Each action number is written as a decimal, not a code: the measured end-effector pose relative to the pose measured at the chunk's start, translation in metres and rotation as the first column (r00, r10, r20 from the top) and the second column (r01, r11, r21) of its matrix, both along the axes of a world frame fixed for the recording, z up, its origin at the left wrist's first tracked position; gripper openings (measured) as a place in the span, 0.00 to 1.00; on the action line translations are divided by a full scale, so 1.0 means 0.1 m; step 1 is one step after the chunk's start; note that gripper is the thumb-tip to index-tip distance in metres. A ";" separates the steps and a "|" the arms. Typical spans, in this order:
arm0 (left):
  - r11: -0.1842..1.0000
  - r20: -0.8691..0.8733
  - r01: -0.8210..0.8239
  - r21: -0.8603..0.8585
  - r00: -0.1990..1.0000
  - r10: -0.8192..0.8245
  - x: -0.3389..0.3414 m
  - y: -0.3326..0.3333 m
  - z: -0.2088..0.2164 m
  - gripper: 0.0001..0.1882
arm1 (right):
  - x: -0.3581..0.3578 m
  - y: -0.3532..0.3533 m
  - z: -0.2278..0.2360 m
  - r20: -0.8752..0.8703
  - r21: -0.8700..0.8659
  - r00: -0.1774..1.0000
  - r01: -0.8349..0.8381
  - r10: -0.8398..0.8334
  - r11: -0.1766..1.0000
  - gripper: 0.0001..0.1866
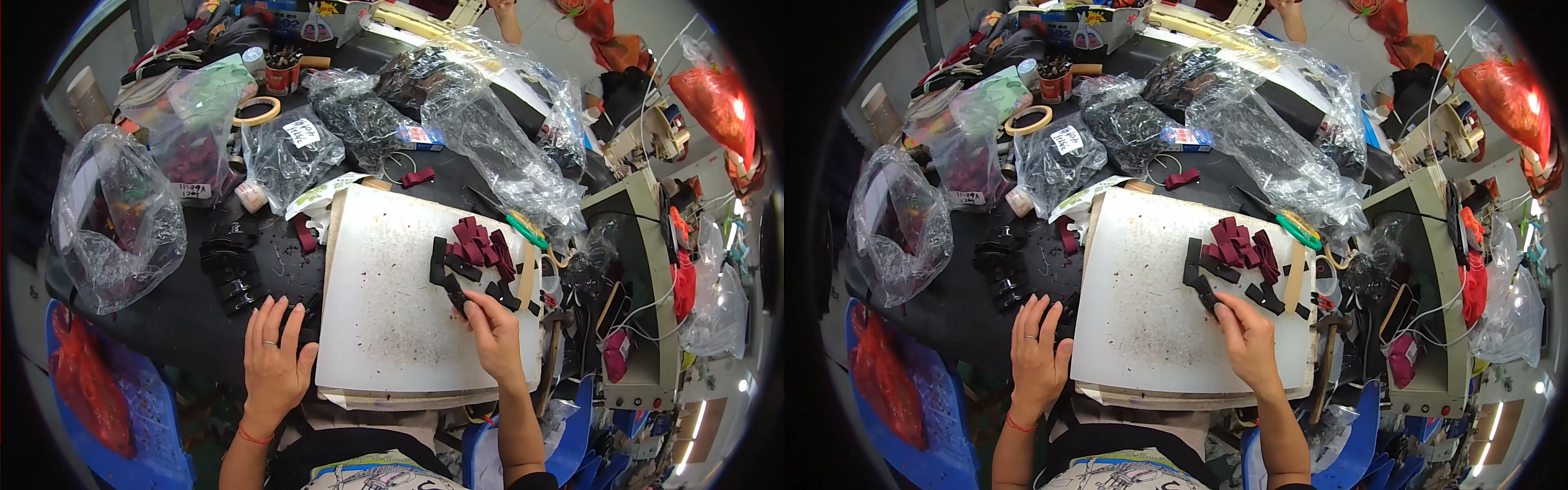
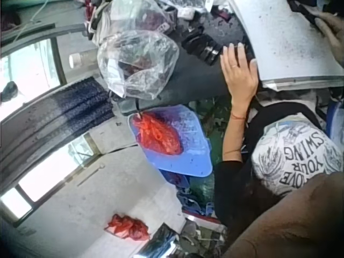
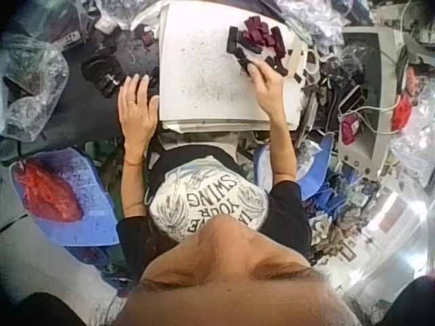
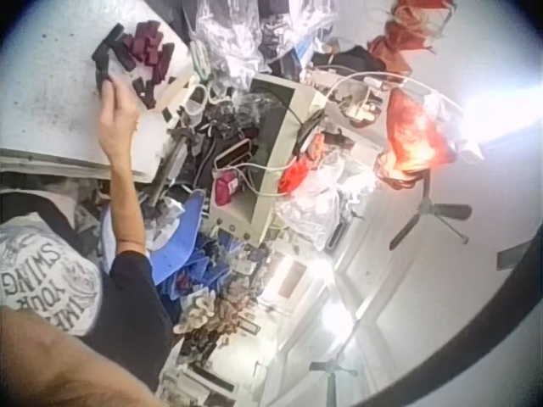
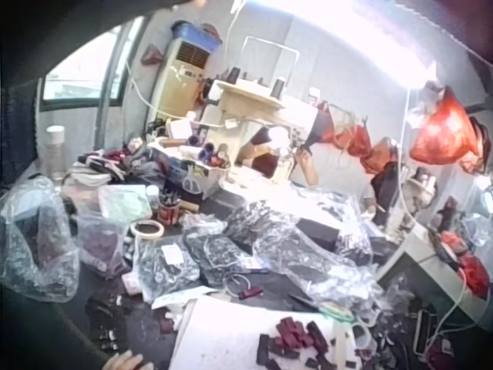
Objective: The person assembles small black plastic clips by hand, inserting metal fasteners into the plastic bodies. They handle the components one by one, picking up a plastic piece and a metal piece, joining them, and placing the finished unit on a white board. The workspace is cluttered with bags of materials and sewing supplies.
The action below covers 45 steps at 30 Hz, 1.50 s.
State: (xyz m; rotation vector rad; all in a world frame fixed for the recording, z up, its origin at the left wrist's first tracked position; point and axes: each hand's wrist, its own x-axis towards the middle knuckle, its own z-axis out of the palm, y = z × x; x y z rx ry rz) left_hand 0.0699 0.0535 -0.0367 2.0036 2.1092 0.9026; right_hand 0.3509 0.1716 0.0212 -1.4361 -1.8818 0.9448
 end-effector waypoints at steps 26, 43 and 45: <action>0.999 0.086 0.012 0.051 0.996 -0.017 -0.03 -0.03 -0.03 0.33 | -0.40 -0.16 -0.06 0.299 0.324 0.948 -0.211 0.112 0.922 0.20; 1.000 0.029 -0.004 0.031 1.000 0.003 -0.02 -0.01 -0.05 0.27 | -2.44 0.17 -0.33 0.231 0.501 0.706 -0.676 0.670 0.540 0.15; 1.000 0.102 -0.014 -0.022 0.995 0.017 0.03 0.02 -0.05 0.29 | -2.47 0.19 -0.39 0.267 0.491 0.728 -0.666 0.631 0.561 0.14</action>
